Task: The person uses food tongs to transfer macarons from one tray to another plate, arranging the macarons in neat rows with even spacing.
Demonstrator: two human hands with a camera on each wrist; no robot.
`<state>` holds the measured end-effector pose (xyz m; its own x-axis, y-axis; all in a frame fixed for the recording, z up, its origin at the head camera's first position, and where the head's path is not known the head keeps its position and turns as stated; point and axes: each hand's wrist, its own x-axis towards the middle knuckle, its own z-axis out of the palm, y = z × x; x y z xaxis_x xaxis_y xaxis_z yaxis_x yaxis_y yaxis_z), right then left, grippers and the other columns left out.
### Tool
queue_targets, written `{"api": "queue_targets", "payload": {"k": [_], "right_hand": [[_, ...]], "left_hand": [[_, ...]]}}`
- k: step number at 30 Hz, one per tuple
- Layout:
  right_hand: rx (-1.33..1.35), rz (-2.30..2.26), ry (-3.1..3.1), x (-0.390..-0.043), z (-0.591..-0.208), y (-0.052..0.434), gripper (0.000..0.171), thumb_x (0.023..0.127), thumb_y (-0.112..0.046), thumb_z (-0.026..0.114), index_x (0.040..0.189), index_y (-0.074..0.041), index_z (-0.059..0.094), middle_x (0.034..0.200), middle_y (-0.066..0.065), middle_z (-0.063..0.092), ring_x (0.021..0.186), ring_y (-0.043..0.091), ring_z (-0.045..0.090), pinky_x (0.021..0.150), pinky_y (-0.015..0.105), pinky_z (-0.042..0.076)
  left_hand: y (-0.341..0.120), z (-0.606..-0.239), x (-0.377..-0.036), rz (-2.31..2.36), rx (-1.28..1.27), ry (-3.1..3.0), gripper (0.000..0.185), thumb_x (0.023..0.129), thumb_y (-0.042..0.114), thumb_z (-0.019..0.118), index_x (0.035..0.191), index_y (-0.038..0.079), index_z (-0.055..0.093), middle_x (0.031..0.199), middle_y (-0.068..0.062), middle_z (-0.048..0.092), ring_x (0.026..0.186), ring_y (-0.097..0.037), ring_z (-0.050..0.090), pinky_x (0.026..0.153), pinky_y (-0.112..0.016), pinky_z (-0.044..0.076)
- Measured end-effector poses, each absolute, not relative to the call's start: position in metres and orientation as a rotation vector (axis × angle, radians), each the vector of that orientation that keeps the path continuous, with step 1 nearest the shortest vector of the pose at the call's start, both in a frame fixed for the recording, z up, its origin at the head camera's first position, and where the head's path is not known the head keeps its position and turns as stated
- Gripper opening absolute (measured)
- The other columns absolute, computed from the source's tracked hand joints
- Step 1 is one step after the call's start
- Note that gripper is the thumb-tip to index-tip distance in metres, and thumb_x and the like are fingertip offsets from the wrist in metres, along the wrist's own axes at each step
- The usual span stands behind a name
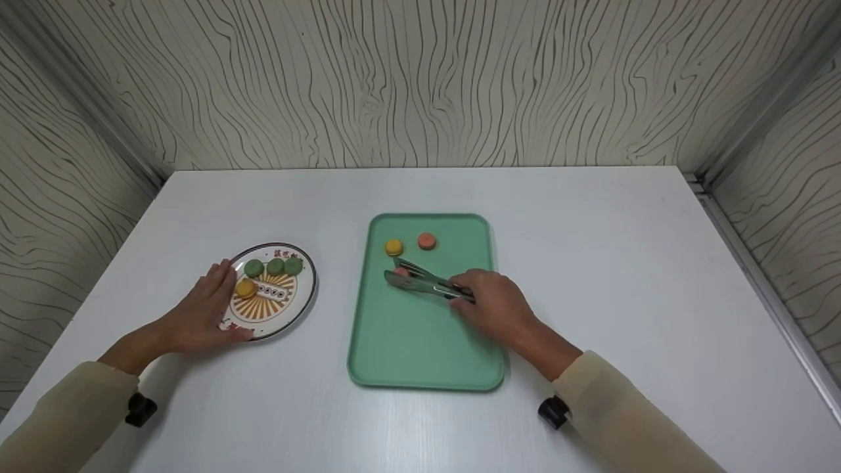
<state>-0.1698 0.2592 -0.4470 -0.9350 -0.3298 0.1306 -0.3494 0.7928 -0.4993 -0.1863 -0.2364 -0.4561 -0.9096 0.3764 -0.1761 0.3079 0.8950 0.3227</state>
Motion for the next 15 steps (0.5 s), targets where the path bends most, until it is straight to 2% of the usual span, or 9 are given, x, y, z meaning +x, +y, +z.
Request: {"api": "queue_targets", "payload": {"k": [15], "right_hand": [[0.566, 0.846, -2.933, -0.174, -0.438, 0.247, 0.028, 0.088, -0.015, 0.081, 0.115, -0.012, 0.078, 0.102, 0.002, 0.075, 0.074, 0.012, 0.054, 0.064, 0.028, 0.044]], "left_hand": [[-0.237, -0.458, -0.187, 0.416, 0.515, 2.831, 0.126, 0.082, 0.073, 0.064, 0.157, -0.014, 0.01, 0.167, -0.029, 0.002, 0.154, -0.045, -0.001, 0.124, -0.058, 0.009]]}}
